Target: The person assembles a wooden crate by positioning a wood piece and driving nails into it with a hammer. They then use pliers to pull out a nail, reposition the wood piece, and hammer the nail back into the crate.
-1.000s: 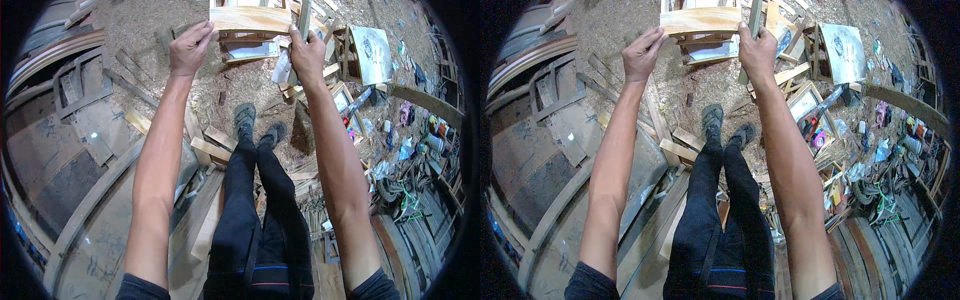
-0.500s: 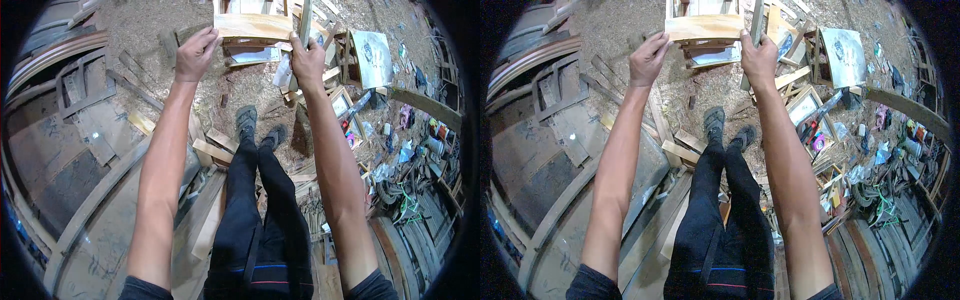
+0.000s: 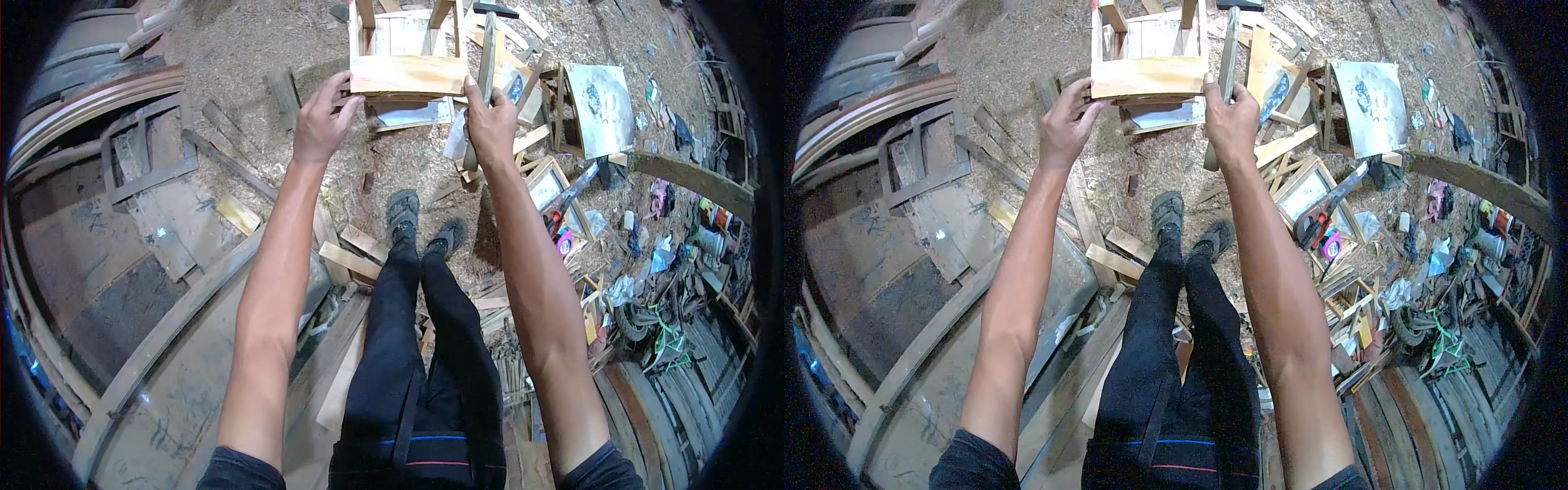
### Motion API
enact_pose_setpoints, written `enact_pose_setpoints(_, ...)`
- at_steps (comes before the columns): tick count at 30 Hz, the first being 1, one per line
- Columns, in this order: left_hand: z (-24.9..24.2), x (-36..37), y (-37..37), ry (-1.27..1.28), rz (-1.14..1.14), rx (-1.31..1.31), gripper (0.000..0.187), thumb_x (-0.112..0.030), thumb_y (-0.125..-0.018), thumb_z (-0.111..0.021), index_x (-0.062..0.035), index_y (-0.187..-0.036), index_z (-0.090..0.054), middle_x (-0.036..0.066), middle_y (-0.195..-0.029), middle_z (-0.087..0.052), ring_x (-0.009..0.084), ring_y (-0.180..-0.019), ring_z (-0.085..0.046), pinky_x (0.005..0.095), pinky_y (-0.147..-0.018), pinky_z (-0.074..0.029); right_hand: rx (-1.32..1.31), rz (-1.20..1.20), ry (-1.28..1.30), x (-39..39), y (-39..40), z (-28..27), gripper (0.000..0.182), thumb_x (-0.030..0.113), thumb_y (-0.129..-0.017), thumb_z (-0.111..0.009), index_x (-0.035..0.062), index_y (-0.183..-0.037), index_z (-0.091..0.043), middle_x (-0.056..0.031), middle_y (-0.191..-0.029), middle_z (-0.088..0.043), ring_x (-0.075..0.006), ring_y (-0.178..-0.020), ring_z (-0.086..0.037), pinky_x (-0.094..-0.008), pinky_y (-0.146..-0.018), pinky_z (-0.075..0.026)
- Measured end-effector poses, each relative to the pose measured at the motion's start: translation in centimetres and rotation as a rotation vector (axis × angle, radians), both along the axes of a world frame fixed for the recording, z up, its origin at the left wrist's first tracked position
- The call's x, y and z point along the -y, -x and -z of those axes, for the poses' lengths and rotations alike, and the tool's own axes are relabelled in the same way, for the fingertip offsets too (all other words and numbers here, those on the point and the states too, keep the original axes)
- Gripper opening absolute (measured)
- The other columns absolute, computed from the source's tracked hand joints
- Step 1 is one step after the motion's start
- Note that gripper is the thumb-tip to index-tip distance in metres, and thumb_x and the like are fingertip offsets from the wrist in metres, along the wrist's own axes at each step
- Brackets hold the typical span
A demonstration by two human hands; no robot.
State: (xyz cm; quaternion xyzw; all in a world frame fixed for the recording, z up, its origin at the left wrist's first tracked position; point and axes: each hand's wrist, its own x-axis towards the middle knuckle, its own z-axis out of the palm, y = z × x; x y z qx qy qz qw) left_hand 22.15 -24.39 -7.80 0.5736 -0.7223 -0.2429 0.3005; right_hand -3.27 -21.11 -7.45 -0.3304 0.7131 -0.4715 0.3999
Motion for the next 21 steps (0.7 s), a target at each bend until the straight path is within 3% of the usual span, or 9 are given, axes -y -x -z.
enact_pose_setpoints(4,-0.4,-0.2,0.0,-0.115,-0.009,-0.104,0.054,-0.015,-0.087,-0.078,-0.0091,-0.135,-0.054,0.016,-0.125,-0.068,0.0285,-0.107,-0.071,0.0397,-0.086,-0.062,0.010,0.019,-0.062,0.1,0.1,-0.3,0.035,0.034,-0.100,-0.065,-0.0006,-0.092,-0.066,0.0021,-0.062,-0.055,-0.0066,-0.050,-0.048,-0.0251,-0.045,-0.035)
enact_pose_setpoints(6,-0.7,-0.5,-0.2,0.051,0.005,0.045,0.054,-0.013,-0.087,-0.077,-0.0071,-0.134,-0.053,0.015,-0.125,-0.066,0.0276,-0.113,-0.067,0.0403,-0.092,-0.058,-0.029,0.031,-0.058,0.0,0.4,-0.2,0.035,0.033,-0.100,-0.064,-0.0009,-0.092,-0.066,0.0015,-0.063,-0.056,-0.0068,-0.052,-0.049,-0.0252,-0.047,-0.037)
enact_pose_setpoints(7,-0.8,-0.6,-0.3,0.054,0.008,0.044,0.054,-0.013,-0.087,-0.077,-0.0071,-0.134,-0.053,0.015,-0.125,-0.066,0.0276,-0.113,-0.067,0.0403,-0.092,-0.058,-0.053,0.046,-0.067,-0.3,0.6,-0.2,0.037,0.033,-0.098,-0.064,-0.0041,-0.097,-0.067,-0.0031,-0.066,-0.060,-0.0102,-0.057,-0.053,-0.0294,-0.053,-0.042)
enact_pose_setpoints(9,-0.9,-1.3,-0.4,0.165,-0.025,0.061,0.047,-0.011,-0.087,-0.075,-0.0064,-0.130,-0.056,0.014,-0.120,-0.066,0.0258,-0.115,-0.063,0.0394,-0.097,-0.054,-0.079,0.068,-0.073,-1.1,0.8,-0.1,0.040,0.033,-0.097,-0.065,-0.0072,-0.102,-0.068,-0.0077,-0.068,-0.065,-0.0137,-0.061,-0.058,-0.0336,-0.059,-0.047)
enact_pose_setpoints(10,-1.1,-1.7,0.1,0.151,-0.073,-0.028,0.036,-0.009,-0.088,-0.071,-0.0050,-0.123,-0.062,0.015,-0.117,-0.065,0.0318,-0.116,-0.061,0.0412,-0.101,-0.050,-0.113,0.080,-0.033,-1.6,0.6,0.1,0.039,0.032,-0.097,-0.064,-0.0063,-0.102,-0.068,-0.0085,-0.071,-0.066,-0.0137,-0.062,-0.058,-0.0336,-0.059,-0.047)
enact_pose_setpoints(13,-2.6,-3.8,2.0,0.166,-0.079,0.018,0.029,-0.005,-0.089,-0.069,-0.0058,-0.118,-0.064,0.012,-0.113,-0.067,0.0240,-0.107,-0.064,0.0373,-0.093,-0.054,-0.192,0.102,-0.047,-3.3,-0.3,-3.1,0.033,0.028,-0.099,-0.061,-0.0032,-0.105,-0.068,-0.0111,-0.079,-0.068,-0.0144,-0.068,-0.060,-0.0328,-0.062,-0.048)
enact_pose_setpoints(15,-3.5,-4.8,4.0,0.158,-0.061,-0.064,0.026,-0.004,-0.090,-0.067,-0.0052,-0.116,-0.065,0.012,-0.111,-0.067,0.0240,-0.105,-0.064,0.0369,-0.092,-0.053,-0.075,0.104,-0.218,-4.3,-0.5,-4.2,0.030,0.026,-0.100,-0.060,-0.0019,-0.108,-0.066,-0.0103,-0.079,-0.068,-0.0146,-0.069,-0.060,-0.0330,-0.064,-0.049)
enact_pose_setpoints(19,-5.7,-6.6,8.2,0.042,-0.014,-0.214,0.023,-0.001,-0.090,-0.064,-0.0033,-0.112,-0.067,0.013,-0.105,-0.068,0.0251,-0.099,-0.066,0.0365,-0.089,-0.052,-0.158,0.221,0.032,-7.3,-1.1,-5.2,0.026,0.022,-0.100,-0.062,-0.0015,-0.109,-0.064,-0.0052,-0.078,-0.065,-0.0116,-0.068,-0.058,-0.0304,-0.062,-0.048)
enact_pose_setpoints(21,-6.7,-7.5,10.4,0.008,0.038,-0.248,0.023,-0.001,-0.088,-0.065,-0.0027,-0.111,-0.066,0.014,-0.105,-0.068,0.0283,-0.100,-0.066,0.0380,-0.089,-0.051,-0.100,0.288,0.003,-9.8,-0.9,-7.1,0.024,0.021,-0.100,-0.062,-0.0018,-0.109,-0.063,-0.0053,-0.080,-0.065,-0.0118,-0.071,-0.059,-0.0300,-0.065,-0.049)
